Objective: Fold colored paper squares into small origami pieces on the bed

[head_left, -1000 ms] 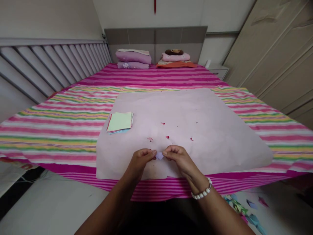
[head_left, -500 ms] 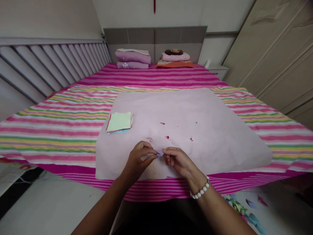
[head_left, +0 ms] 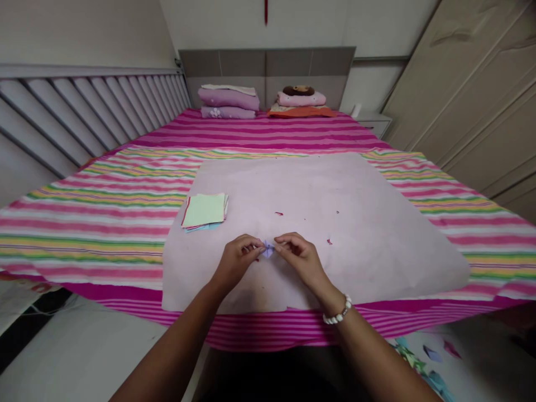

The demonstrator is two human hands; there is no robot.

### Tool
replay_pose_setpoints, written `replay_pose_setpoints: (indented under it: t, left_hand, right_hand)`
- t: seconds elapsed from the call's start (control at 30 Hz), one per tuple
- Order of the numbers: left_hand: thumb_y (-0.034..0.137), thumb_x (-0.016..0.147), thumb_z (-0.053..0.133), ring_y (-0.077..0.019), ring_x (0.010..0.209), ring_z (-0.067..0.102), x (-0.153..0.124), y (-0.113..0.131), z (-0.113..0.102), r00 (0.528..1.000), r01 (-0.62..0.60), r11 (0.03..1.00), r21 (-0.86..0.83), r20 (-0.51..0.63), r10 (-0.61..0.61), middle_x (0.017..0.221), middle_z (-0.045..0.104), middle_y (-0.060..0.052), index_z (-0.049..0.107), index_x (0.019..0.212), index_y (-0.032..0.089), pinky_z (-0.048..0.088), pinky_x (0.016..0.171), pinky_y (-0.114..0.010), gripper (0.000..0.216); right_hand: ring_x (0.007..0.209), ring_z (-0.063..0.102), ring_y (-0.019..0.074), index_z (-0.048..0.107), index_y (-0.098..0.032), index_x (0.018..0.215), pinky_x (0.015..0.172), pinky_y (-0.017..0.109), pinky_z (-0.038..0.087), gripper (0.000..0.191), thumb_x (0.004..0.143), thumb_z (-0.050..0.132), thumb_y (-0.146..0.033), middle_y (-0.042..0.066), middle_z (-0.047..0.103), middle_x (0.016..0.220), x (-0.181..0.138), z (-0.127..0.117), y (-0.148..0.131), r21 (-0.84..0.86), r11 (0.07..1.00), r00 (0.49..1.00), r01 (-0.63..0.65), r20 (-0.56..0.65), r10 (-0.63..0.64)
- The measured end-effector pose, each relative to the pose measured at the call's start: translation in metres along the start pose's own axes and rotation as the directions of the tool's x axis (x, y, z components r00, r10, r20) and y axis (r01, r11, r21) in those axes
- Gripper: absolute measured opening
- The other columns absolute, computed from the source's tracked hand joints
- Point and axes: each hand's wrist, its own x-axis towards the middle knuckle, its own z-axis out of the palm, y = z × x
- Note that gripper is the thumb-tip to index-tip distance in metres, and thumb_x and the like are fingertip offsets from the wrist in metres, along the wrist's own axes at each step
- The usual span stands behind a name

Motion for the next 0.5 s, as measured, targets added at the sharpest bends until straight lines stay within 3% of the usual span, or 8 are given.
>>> replay_pose_setpoints:
  t: [0.13,0.5]
  left_hand:
    - [0.024,0.074,0.068,-0.0132,0.067,0.058,0.011,-0.009,0.004,0.999,-0.029,0.999,0.013,-0.017,0.029,0.077,0.065,-0.002,0.071,0.074,0.020,0.044,0.058,-0.024,0.005]
    - [0.029,0.072,0.067,-0.0150,0.071,0.062,0.035,-0.060,0.013,0.997,0.072,0.995,-0.062,-0.030,-0.074,0.076,0.068,-0.002,0.069,0.073,0.017,0.048,0.066,-0.025,0.012]
  right_hand:
    - [0.069,0.056,0.0148,0.073,-0.024,0.086,0.066,0.029,0.045,0.013,0.074,0.071,-0.030,0.004,0.063,0.088,0.011,0.004,0.011,-0.063,0.994,0.994,0.091,0.070,-0.086]
    - [0.071,0.058,0.0167,0.066,-0.019,0.075,0.067,0.029,0.045,0.009,0.078,0.059,-0.025,0.003,0.063,0.075,0.039,0.010,0.063,-0.198,0.979,0.999,0.053,0.012,-0.052]
